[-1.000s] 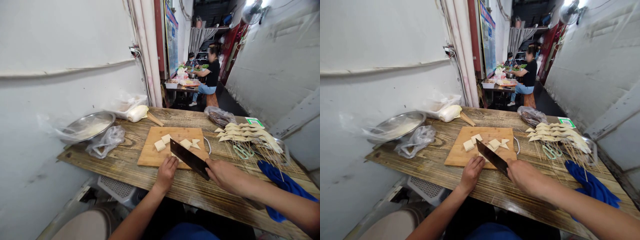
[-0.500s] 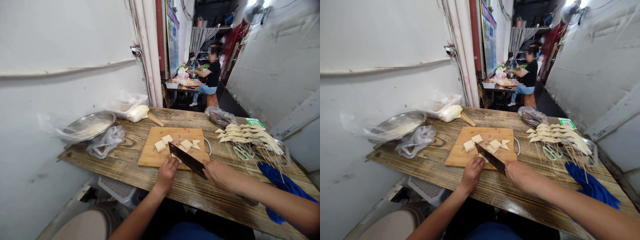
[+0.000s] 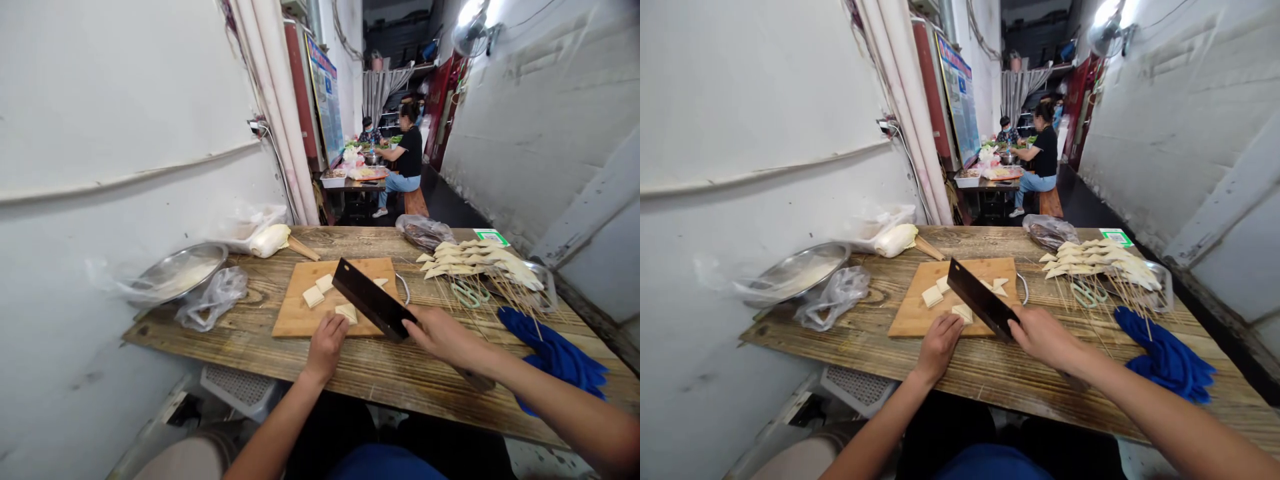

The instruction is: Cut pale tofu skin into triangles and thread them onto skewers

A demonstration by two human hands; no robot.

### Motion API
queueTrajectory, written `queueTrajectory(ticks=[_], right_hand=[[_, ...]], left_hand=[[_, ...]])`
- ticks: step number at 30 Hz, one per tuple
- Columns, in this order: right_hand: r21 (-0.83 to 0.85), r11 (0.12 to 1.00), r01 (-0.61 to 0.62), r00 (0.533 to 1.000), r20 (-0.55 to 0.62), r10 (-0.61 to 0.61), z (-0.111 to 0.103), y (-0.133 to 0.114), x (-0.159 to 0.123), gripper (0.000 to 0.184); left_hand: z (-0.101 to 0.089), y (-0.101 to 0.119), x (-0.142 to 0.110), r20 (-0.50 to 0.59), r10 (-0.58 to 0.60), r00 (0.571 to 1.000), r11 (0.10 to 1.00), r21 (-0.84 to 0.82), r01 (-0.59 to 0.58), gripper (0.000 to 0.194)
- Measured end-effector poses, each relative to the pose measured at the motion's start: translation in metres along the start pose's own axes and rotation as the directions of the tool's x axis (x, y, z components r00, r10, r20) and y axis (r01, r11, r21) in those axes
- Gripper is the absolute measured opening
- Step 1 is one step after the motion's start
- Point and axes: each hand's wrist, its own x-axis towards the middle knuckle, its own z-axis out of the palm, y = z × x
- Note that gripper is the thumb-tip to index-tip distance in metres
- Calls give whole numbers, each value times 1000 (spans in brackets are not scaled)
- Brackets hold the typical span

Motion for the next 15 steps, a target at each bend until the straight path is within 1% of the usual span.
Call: queueTrajectory(ticks=[4,7,10,12,13,15], right_hand=[[7,1000,-19,991,-129,20,-16,9,3,26],[-51,998,-48,984,-173,39,-19,17,5,26],[-89,992,-95,977,-198,76,-17,24,4,26],[-77,990,-116,976,-195,100,-15,27,1,26],[-68,990,-121,975,-194,106,-14,29,-1,26],[-47,990,-130,973,-199,118,-12,32,-5,26]], left_hand=[[1,-1,4,-28,-45,999,998,50,47,30],[8,-11,15,22,-47,999,998,48,46,26],[12,-30,32,116,-61,991,998,37,57,22],[7,-44,48,209,-60,976,998,9,59,21],[3,-51,56,278,-49,959,998,-18,56,20],[-9,-59,76,443,-30,896,995,-69,67,21]])
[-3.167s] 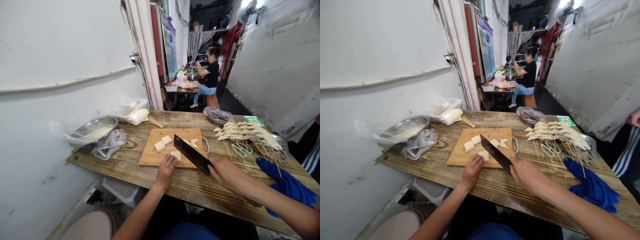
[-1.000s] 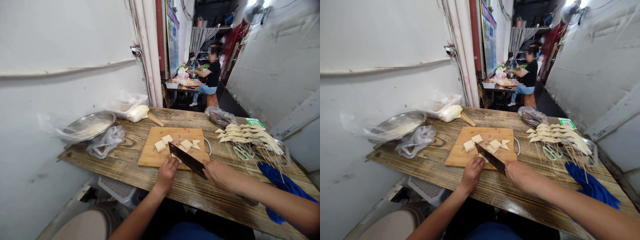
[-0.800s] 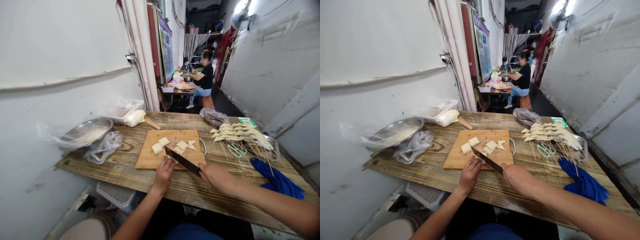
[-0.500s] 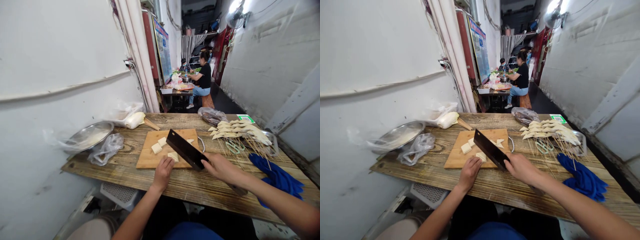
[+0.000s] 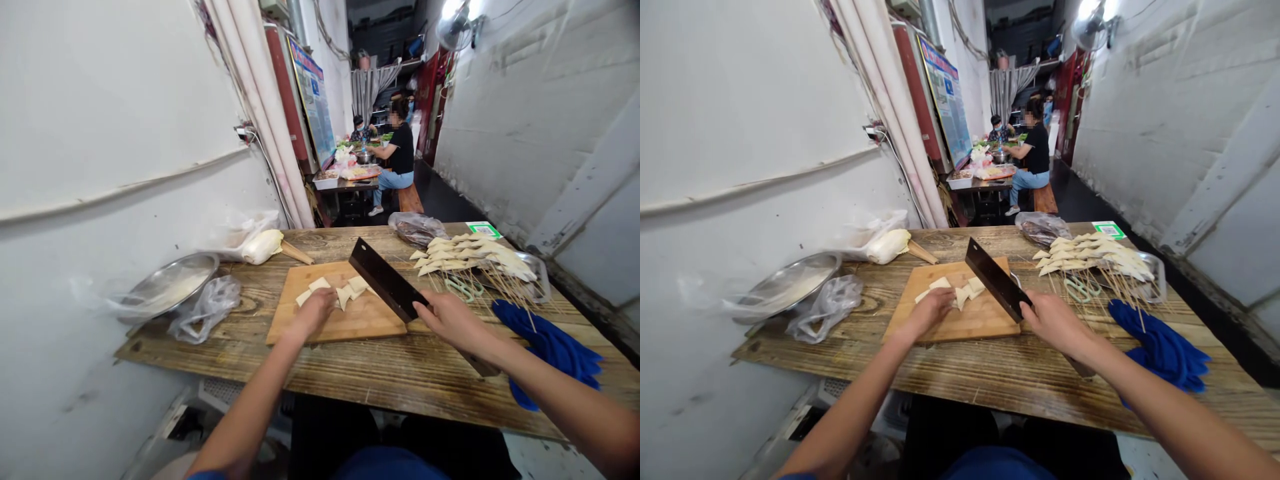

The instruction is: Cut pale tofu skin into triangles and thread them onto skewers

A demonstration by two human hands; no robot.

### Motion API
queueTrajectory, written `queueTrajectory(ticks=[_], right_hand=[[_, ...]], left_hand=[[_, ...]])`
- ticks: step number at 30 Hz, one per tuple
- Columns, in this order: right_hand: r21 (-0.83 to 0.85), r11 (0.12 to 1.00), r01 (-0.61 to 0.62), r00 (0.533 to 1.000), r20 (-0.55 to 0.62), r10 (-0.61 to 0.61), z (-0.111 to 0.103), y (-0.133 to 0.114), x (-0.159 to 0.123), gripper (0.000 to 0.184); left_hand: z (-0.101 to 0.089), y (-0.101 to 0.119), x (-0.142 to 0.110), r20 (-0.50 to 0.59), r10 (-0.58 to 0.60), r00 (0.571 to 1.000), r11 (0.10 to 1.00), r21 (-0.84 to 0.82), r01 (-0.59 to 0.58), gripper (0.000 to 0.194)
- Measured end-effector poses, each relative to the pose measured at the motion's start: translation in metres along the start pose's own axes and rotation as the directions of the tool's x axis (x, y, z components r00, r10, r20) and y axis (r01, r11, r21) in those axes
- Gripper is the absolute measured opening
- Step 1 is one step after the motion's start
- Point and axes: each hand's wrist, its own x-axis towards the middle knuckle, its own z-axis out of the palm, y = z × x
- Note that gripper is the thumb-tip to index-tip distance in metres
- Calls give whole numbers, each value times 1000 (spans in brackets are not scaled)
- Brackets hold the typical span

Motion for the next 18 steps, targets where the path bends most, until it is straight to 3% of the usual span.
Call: queueTrajectory(ticks=[2,4,6,8,12,18], right_hand=[[34,999,-19,1000,-8,19,1,2,-4,26],[81,996,-46,999,-10,47,1,3,-7,26],[120,990,-77,997,-4,78,1,3,-9,26],[146,984,-102,995,5,103,0,3,-12,26],[181,975,-131,991,19,130,-2,6,-19,28],[212,964,-163,986,-8,168,-2,14,-29,26]], left_hand=[[-17,2,15,85,-65,994,998,4,65,25],[-23,12,32,70,-151,986,988,46,148,32],[-19,26,52,119,-154,981,987,71,146,46],[-8,38,71,234,-151,960,984,123,125,55],[9,49,99,378,-242,894,957,247,154,46],[10,46,124,463,-353,813,927,293,236,48]])
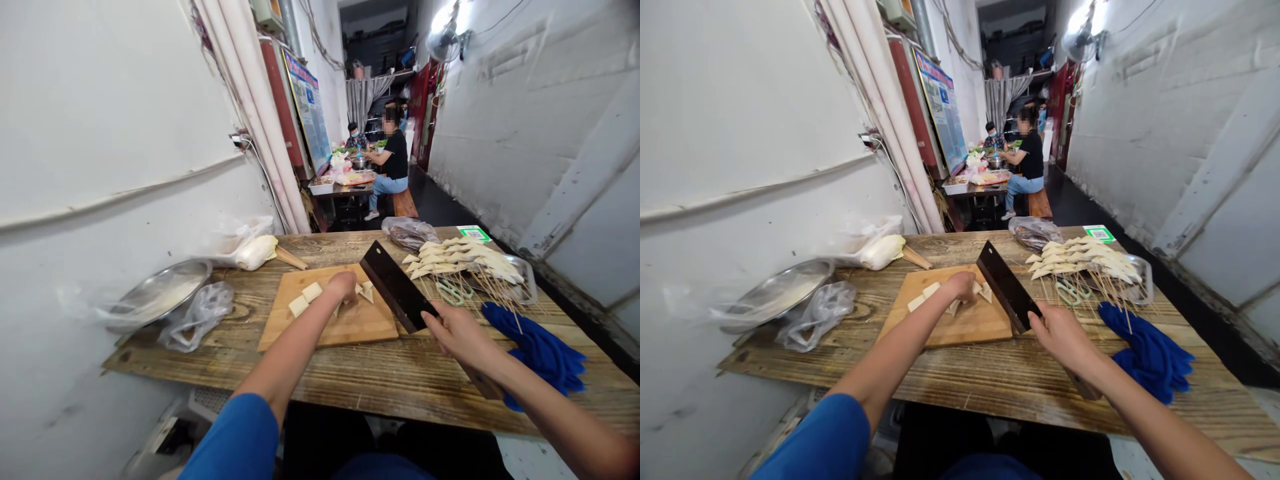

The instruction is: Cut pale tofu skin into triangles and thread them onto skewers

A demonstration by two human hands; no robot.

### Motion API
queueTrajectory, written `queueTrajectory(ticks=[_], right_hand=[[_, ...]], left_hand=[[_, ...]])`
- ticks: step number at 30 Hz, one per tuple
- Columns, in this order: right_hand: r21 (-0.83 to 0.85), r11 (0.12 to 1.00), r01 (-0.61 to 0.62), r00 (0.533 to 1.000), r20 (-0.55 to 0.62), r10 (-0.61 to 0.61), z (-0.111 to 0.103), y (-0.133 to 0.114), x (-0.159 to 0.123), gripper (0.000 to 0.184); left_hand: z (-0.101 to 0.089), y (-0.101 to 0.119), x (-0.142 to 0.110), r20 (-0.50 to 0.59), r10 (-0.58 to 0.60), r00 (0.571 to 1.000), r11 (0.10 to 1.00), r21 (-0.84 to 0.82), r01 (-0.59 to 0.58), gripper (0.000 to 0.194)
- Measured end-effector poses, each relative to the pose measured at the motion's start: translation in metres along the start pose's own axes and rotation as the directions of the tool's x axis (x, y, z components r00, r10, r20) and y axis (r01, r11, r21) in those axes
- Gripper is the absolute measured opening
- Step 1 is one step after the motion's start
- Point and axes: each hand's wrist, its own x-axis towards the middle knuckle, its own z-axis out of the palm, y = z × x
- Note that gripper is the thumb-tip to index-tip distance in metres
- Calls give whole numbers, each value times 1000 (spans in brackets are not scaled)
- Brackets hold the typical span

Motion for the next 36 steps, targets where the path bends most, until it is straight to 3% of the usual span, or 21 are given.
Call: queueTrajectory(ticks=[3,8,13,20,24,27,30,36], right_hand=[[44,999,-26,1000,-1,26,1,6,-3,27],[128,991,-49,999,18,47,3,15,-7,28],[183,979,-87,996,43,80,6,19,-7,28],[203,974,-103,994,59,92,13,18,-8,30],[171,980,-98,994,63,88,13,18,-11,29],[54,998,-45,997,67,42,12,16,-14,28],[-65,998,26,992,123,-18,12,14,-20,29],[-148,985,89,962,269,-47,11,9,-28,31]], left_hand=[[-7,-3,3,23,-15,1000,998,-55,16,54],[-8,-8,-10,72,66,995,984,-172,-52,50],[11,-3,-31,-130,86,988,995,-37,-91,55],[21,18,-64,-93,103,990,992,-68,-109,54],[40,29,-95,-228,-21,974,990,-142,-12,51],[57,33,-111,-340,-158,927,964,-258,70,52],[77,32,-117,-485,-238,842,947,-310,89,55],[108,30,-117,-741,-128,659,959,-262,-108,36]])
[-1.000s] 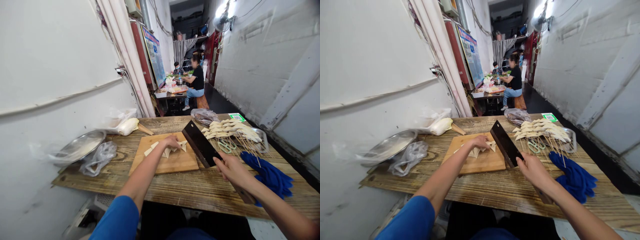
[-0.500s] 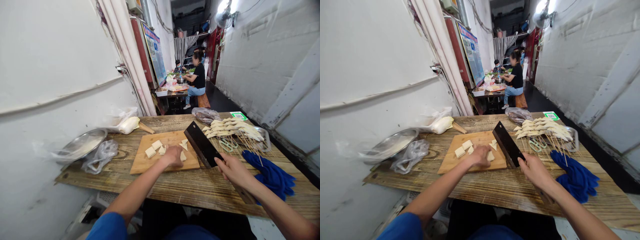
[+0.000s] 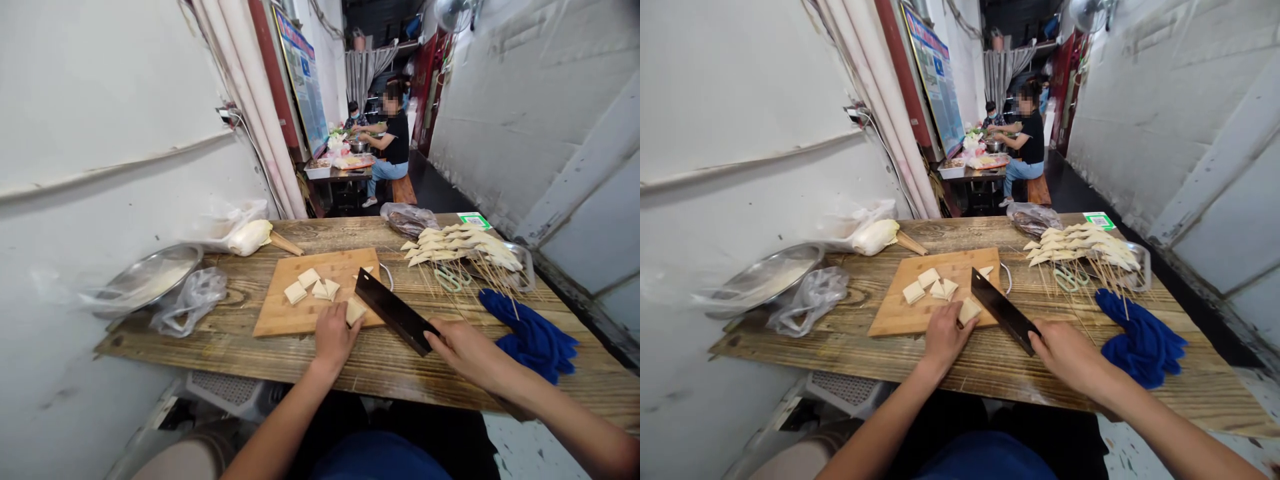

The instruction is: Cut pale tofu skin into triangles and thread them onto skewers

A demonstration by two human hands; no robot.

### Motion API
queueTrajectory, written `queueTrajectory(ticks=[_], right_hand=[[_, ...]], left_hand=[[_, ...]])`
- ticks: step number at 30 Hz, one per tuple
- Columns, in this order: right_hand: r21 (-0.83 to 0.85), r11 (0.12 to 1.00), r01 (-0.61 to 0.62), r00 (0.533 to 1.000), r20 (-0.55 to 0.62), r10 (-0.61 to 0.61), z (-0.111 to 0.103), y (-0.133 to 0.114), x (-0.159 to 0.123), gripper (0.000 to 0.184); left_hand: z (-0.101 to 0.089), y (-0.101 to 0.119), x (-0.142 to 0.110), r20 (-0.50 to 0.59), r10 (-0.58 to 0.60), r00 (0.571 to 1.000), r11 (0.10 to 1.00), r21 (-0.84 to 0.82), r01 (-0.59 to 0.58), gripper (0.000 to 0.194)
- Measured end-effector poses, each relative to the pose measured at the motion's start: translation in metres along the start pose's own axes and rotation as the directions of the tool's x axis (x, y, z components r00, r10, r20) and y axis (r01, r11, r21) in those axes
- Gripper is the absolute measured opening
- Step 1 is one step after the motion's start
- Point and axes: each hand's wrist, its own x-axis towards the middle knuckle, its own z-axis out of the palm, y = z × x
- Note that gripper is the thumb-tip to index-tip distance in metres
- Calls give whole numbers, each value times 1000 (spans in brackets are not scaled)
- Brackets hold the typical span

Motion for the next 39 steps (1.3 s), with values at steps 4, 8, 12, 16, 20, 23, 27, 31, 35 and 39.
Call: queueTrajectory(ticks=[4,8,12,16,20,23,27,31,35,39], right_hand=[[-64,998,-1,999,39,4,-2,-5,4,30],[-142,989,26,997,70,-16,-7,-8,9,29],[-189,981,52,995,92,-35,-12,-8,12,29],[-213,975,67,993,106,-46,-13,-11,15,27],[-236,970,64,993,116,-38,-12,-13,15,27],[-255,965,54,995,96,-30,-14,-14,13,30],[-299,952,73,997,36,-65,-21,-19,14,29],[-354,924,144,989,30,-142,-33,-17,26,29],[-398,895,200,979,42,-200,-43,-6,48,33],[-408,868,282,959,89,-270,-46,2,66,38]], left_hand=[[4,4,1,-49,2,999,999,33,0,41],[-4,3,-1,-63,-10,998,1000,5,10,56],[-20,-17,-11,-106,165,981,979,-100,-176,43],[-23,-38,-16,-90,313,946,934,-154,-324,31],[-12,-43,-12,-97,411,907,893,-158,-421,27],[-11,-42,-8,-75,478,875,866,-129,-483,27],[-16,-38,-6,-61,517,854,849,-90,-521,29],[-16,-26,-15,-89,487,869,873,-1,-489,28],[-10,-12,-30,-128,426,896,905,69,-420,29],[-4,-3,-38,-189,404,895,915,67,-398,31]])
